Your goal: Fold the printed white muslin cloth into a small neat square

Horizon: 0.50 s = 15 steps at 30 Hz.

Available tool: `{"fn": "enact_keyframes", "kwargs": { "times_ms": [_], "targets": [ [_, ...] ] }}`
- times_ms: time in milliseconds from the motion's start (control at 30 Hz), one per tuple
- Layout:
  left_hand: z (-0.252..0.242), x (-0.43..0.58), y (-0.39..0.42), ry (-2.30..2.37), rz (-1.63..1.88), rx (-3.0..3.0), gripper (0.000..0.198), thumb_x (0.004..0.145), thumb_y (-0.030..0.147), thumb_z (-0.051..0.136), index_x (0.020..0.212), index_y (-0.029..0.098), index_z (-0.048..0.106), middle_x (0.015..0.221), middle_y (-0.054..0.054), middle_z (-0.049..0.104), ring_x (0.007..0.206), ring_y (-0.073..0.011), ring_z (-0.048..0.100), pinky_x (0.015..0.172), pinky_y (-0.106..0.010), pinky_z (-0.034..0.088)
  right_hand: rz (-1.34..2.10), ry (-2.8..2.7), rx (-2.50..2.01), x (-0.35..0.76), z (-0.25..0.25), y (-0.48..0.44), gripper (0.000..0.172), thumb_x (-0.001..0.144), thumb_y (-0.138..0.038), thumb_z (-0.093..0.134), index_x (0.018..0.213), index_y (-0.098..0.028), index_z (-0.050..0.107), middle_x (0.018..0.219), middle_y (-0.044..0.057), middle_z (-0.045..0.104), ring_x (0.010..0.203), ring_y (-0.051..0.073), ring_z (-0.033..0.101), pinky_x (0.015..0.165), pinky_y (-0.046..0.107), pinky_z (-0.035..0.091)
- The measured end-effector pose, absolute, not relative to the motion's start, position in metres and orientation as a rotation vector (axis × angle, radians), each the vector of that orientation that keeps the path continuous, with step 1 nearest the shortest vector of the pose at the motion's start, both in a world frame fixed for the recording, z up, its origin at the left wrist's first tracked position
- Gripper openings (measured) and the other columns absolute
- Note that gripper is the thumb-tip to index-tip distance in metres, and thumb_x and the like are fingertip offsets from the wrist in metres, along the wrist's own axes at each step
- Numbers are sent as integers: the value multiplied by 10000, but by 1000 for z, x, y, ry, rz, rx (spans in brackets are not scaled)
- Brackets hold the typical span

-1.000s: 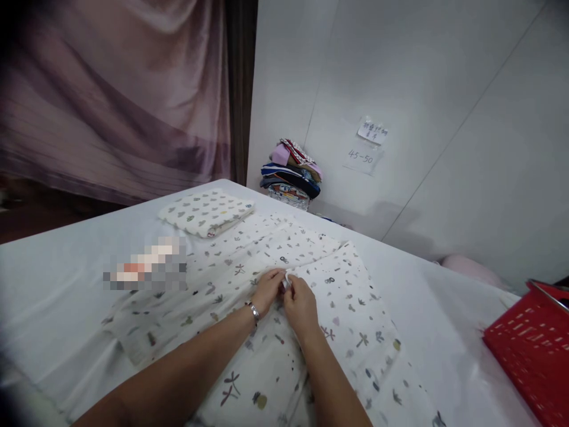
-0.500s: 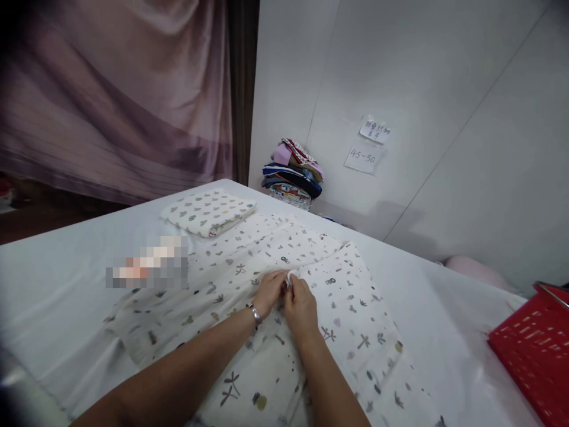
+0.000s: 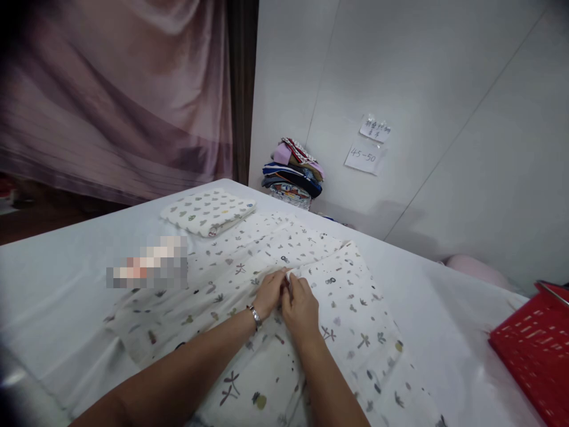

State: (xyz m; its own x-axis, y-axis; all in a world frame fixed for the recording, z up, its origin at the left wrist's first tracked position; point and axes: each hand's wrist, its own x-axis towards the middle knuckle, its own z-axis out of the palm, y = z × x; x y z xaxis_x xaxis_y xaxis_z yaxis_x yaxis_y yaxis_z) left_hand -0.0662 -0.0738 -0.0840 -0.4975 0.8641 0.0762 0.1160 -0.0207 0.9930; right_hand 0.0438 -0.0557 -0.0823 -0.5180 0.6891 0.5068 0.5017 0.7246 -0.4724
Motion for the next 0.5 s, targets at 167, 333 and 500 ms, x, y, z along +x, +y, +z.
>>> {"fn": "enact_keyframes", "kwargs": {
  "times_ms": [167,333,500],
  "targets": [
    [-83,-61,-75,1609,1554,1065,394,874,437,331,661,185,545,654,-25,578,682,-170,530,703,-303,430,248,-2224,-960,44,-77,-54,284,901,-295,455,1124,-189,596,964,77,556,919,210,504,759,316,440],
    [-80,-48,-78,1456,1596,1050,366,874,452,363,754,175,571,812,-52,635,802,-188,562,787,-326,448,225,-2174,-937,45,-75,-49,186,870,-197,442,941,-179,613,868,69,563,847,206,496,754,334,412],
    [-72,-42,-82,1373,1593,994,387,870,480,371,877,162,592,908,-68,624,854,-196,566,728,-315,479,468,-2034,-920,49,-70,-43,161,863,-232,450,835,-194,604,813,40,580,781,183,515,709,310,403]
  ]
}}
